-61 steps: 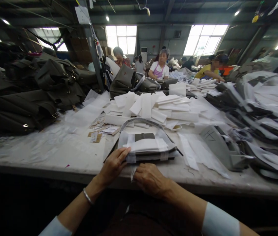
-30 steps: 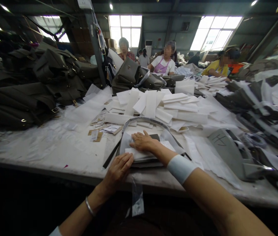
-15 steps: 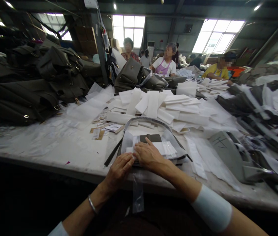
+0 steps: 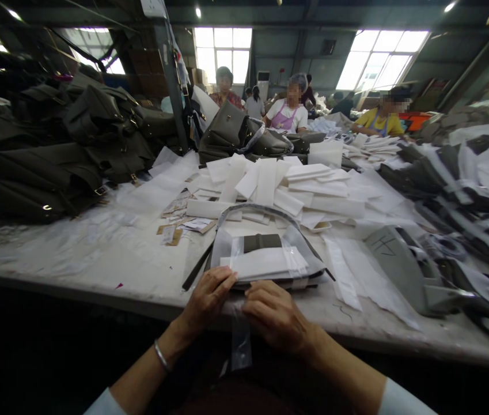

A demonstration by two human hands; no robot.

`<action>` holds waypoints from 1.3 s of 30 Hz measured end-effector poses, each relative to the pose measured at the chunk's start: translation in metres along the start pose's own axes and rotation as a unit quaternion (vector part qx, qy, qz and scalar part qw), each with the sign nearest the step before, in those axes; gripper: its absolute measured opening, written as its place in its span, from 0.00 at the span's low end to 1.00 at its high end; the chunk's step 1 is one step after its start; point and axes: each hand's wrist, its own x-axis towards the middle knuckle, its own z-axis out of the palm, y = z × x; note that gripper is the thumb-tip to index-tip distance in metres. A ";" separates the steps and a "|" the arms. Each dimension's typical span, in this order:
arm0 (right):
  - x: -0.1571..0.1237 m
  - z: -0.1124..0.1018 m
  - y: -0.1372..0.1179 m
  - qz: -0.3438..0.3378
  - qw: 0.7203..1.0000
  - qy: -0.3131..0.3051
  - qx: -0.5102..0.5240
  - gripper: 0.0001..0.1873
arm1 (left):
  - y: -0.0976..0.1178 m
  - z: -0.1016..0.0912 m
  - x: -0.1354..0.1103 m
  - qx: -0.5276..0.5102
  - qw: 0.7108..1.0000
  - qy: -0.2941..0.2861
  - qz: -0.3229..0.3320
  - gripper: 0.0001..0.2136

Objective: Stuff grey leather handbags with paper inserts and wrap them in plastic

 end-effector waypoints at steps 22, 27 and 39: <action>-0.022 0.036 -0.006 0.061 0.997 0.013 0.043 0.14 | 0.006 0.000 0.003 0.038 0.999 -0.009 0.004 0.18; -0.028 0.040 -0.019 0.095 0.994 0.016 0.050 0.14 | 0.006 0.001 0.004 0.050 0.999 -0.013 -0.005 0.18; 0.039 0.004 0.000 0.043 0.999 0.023 -0.019 0.12 | 0.009 0.001 0.002 0.003 0.999 0.001 -0.043 0.19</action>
